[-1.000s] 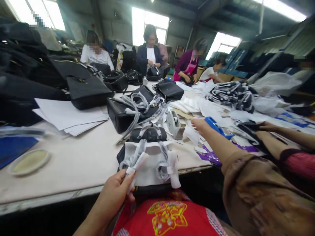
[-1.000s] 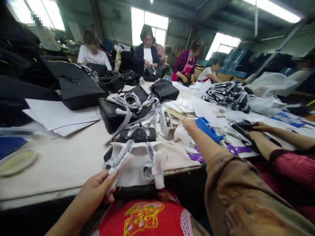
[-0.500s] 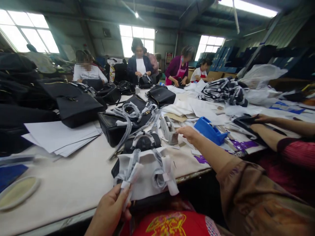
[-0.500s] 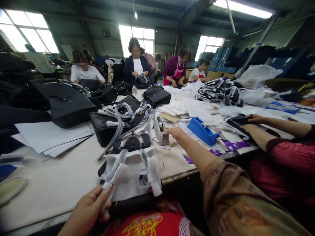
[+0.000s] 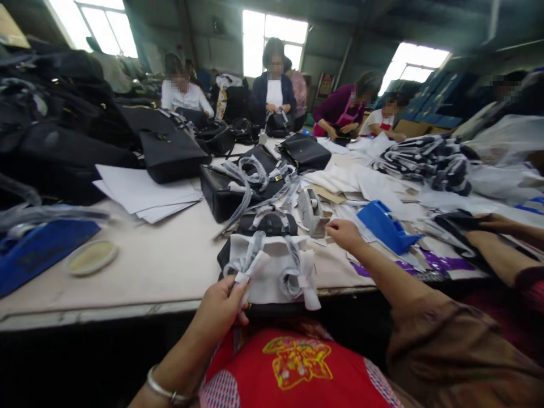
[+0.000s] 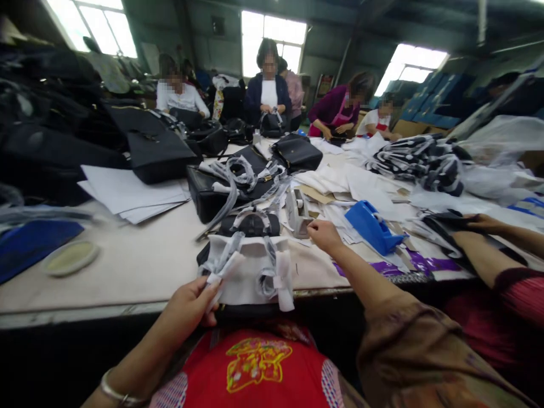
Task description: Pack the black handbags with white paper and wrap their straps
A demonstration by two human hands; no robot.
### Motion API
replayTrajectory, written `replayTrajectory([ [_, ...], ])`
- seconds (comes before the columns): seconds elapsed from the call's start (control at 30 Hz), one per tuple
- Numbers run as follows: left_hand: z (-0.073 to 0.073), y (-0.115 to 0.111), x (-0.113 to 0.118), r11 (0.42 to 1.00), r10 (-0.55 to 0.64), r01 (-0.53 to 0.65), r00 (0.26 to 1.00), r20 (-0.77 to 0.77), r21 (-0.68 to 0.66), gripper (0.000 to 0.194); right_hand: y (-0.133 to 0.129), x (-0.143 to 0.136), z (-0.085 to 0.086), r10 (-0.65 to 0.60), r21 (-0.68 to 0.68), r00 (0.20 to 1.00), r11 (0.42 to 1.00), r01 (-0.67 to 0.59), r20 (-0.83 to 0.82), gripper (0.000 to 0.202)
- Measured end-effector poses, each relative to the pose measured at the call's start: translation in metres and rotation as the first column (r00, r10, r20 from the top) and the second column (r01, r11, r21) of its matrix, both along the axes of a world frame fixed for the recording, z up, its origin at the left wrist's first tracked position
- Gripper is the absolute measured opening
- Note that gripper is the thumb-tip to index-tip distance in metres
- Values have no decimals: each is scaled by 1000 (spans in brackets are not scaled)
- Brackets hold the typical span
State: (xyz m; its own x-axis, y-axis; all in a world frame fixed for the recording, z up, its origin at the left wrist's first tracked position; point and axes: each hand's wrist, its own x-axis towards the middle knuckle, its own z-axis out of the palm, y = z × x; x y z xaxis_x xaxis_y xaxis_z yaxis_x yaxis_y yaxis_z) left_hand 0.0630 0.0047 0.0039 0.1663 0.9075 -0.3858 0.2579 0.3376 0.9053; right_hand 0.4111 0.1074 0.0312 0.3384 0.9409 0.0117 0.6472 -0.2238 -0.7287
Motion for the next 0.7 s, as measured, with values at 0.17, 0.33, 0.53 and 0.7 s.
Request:
replayTrajectory([
  [0.17, 1, -1, 0, 999, -14, 16, 999, -33, 48, 33, -58, -92, 32, 497, 72, 854, 868, -492, -153, 20],
  [0.33, -7, -6, -3, 990, -33, 42, 997, -67, 135, 29, -88, -178, 10, 582, -29, 761, 789, -614, -288, 25],
  [0.53, -11, -8, -6, 970, -17, 59, 985, -174, 236, 29, -86, -195, -11, 460, -98, 872, 872, -479, -168, 30],
  [0.7, -6, -10, -7, 959, 4, 60, 975, -224, 278, 25, -90, -198, -10, 374, -146, 915, 907, -395, -152, 30],
])
